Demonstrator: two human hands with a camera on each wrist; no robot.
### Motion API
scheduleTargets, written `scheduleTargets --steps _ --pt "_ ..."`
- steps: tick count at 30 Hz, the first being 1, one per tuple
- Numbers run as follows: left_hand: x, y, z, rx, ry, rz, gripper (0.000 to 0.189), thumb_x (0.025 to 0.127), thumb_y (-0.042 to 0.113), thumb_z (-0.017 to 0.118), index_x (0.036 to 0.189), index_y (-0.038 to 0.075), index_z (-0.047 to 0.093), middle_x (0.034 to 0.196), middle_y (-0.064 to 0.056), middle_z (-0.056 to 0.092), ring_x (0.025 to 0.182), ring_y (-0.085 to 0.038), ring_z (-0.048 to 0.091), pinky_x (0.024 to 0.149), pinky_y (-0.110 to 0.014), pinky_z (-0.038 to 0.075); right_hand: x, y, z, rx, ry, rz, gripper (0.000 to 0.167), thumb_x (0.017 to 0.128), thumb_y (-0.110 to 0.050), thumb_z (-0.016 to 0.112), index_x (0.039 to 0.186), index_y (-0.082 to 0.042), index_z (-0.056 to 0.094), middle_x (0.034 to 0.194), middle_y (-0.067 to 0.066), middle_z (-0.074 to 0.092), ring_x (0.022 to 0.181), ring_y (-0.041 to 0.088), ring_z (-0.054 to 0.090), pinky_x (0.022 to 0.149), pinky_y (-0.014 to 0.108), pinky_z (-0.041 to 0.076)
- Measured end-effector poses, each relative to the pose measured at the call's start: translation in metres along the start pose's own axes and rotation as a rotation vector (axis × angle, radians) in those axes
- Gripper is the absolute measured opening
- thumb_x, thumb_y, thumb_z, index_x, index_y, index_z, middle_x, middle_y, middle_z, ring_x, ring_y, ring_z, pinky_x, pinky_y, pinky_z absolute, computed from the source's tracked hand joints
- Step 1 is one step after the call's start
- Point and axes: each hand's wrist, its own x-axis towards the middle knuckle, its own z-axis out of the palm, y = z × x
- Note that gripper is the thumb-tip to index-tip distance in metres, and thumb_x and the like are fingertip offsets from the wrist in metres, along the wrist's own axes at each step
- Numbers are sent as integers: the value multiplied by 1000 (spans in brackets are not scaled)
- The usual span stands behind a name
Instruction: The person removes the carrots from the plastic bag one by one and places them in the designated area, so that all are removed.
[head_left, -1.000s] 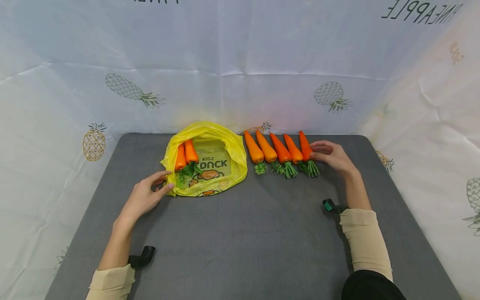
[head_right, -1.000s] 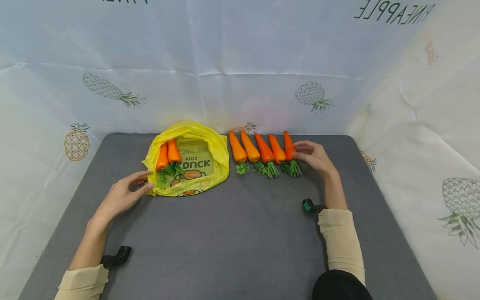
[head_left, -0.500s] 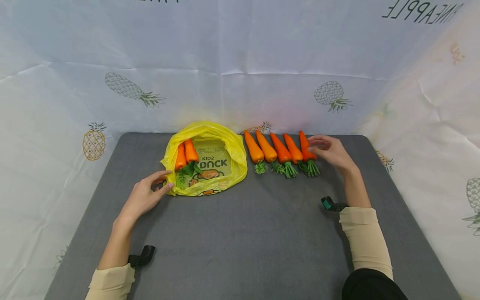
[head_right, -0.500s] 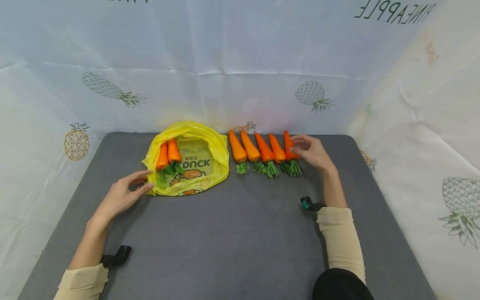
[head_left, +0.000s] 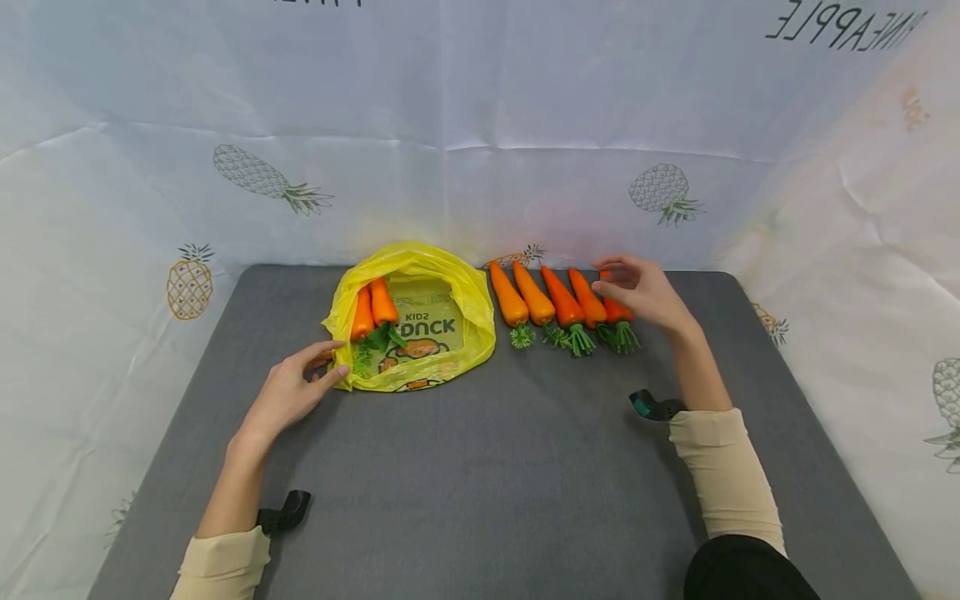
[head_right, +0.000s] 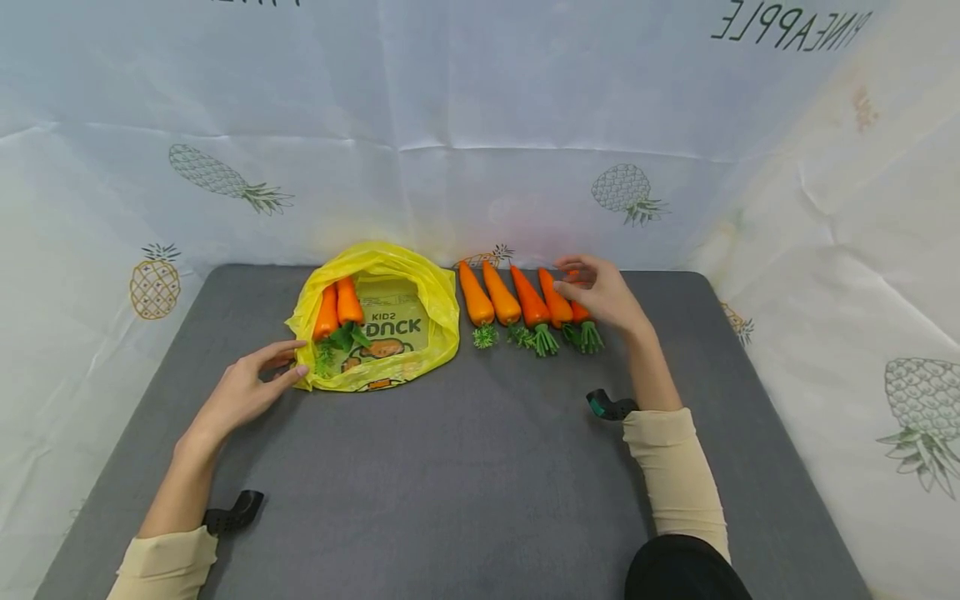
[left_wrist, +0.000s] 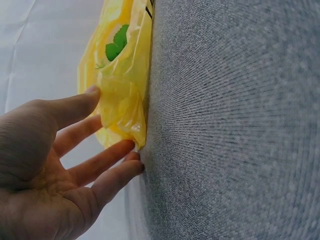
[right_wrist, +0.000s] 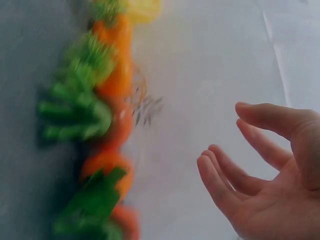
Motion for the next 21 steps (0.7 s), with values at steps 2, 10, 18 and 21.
scheduleTargets --steps 2,10,18,21 --pt "0 0 0 -1 2 2 55 110 33 66 157 6 55 153 -34 60 138 -54 61 108 -72 51 2 -10 5 19 1 -40 40 107 -17 70 145 -7 63 152 18 61 137 41 62 114 57 51" --pt "-1 0 0 0 0 -3 56 110 34 66 158 7 55 153 -34 60 138 -54 61 109 -72 51 11 -41 28 58 -49 -171 39 106 -10 69 143 -1 62 148 23 63 134 43 64 112 45 55" --pt "-1 1 0 -1 -1 -7 56 110 34 66 158 7 55 154 -34 58 139 -54 60 110 -73 50 21 -61 49 101 -79 -225 37 105 -9 71 141 -2 64 144 20 65 130 39 67 113 51 56" --pt "-1 1 0 -2 -1 -9 56 110 34 66 158 6 55 154 -34 58 140 -54 59 110 -73 50 24 -68 55 116 -103 -241 38 105 -9 71 142 -1 64 145 21 65 130 39 66 115 57 54"
